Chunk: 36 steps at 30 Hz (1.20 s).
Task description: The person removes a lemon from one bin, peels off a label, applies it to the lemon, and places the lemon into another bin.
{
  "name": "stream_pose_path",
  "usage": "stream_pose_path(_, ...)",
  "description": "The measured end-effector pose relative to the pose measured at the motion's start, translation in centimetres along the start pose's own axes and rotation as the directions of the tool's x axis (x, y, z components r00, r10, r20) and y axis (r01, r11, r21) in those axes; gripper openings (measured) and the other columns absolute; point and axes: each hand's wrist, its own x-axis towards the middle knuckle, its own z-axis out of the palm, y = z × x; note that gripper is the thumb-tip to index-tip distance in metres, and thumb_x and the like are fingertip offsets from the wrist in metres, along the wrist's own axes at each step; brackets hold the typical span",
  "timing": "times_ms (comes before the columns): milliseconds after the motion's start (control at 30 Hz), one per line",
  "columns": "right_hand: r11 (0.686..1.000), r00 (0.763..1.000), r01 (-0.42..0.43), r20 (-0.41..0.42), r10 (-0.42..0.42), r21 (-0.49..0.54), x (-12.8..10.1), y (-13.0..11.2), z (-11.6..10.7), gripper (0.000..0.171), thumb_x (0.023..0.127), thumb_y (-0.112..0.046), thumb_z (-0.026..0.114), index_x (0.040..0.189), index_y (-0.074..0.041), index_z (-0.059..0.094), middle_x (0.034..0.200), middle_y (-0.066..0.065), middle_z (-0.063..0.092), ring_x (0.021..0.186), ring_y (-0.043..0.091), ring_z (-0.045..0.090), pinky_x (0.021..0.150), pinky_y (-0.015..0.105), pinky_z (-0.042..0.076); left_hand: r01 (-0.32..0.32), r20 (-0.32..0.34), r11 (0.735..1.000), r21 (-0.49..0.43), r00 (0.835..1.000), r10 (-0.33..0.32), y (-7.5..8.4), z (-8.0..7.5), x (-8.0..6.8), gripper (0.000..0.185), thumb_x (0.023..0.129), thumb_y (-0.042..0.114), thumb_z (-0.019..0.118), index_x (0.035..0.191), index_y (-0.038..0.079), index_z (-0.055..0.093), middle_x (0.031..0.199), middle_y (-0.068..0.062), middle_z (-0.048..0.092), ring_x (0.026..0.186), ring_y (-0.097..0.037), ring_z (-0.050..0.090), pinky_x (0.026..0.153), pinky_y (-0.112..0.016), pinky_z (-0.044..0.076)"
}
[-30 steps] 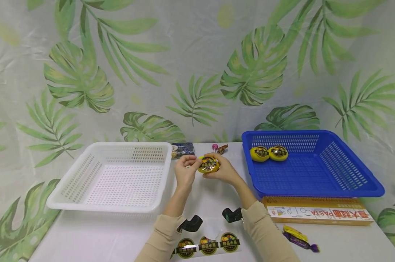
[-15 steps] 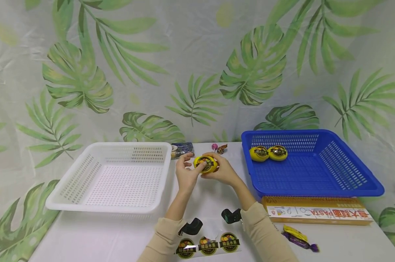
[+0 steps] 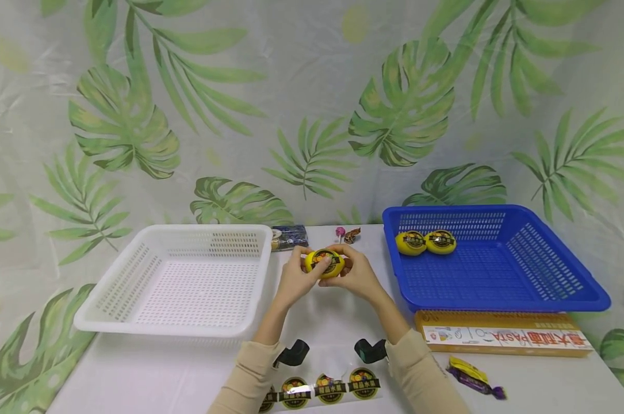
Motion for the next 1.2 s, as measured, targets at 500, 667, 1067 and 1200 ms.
stream_pose_path(500,0.994,0.999,0.044,0.013,-0.043,-0.098,-1.2,-2.7,0.0,0.06,0.066,0.009,0.079,0.119,0.008,0.052,0.113,0.024,0.058,0.076,0.008,0.055,0.062,0.032,0.05,-0.043,0.055,0.966,0.255,0.998,0.03,0.6,0.1,-0.2,0.055,0.079,0.067,0.055,0.087,0.013,0.055,0.063,0.001,0.052,0.051,-0.014,0.047,0.044,-0.025,0.036)
stream_pose_path(667,0.991,0.999,0.045,0.005,-0.045,-0.126,-1.6,-4.8,-0.1,0.06,0.065,0.009,0.08,0.118,0.011,0.051,0.111,0.025,0.058,0.077,0.01,0.055,0.064,0.033,0.051,-0.076,0.086,0.984,0.158,0.994,0.063,0.2,0.0,-0.2,0.046,0.086,0.06,0.053,0.09,0.014,0.057,0.063,0.002,0.052,0.051,-0.012,0.045,0.044,-0.024,0.035)
stream_pose_path(1067,0.996,1.0,0.017,-0.021,-0.019,-0.089,-1.8,-3.8,0.0,0.066,0.062,0.007,0.083,0.12,0.006,0.051,0.113,0.023,0.058,0.08,0.017,0.061,0.069,0.025,0.05,-0.235,-0.173,0.958,0.167,0.949,0.263,-0.5,1.1,-0.3,0.035,0.095,0.029,0.041,0.083,0.009,0.068,0.056,-0.002,0.057,0.048,-0.011,0.044,0.044,-0.021,0.032)
stream_pose_path(1200,0.996,0.999,0.019,-0.03,-0.021,-0.089,-1.7,-2.9,0.0,0.067,0.062,0.006,0.083,0.121,0.006,0.051,0.112,0.022,0.059,0.077,0.013,0.06,0.067,0.029,0.051,-0.221,-0.218,0.957,0.187,0.941,0.26,-0.6,1.2,-0.3,0.039,0.096,0.029,0.04,0.083,0.009,0.071,0.059,-0.003,0.061,0.05,-0.013,0.05,0.045,-0.022,0.035)
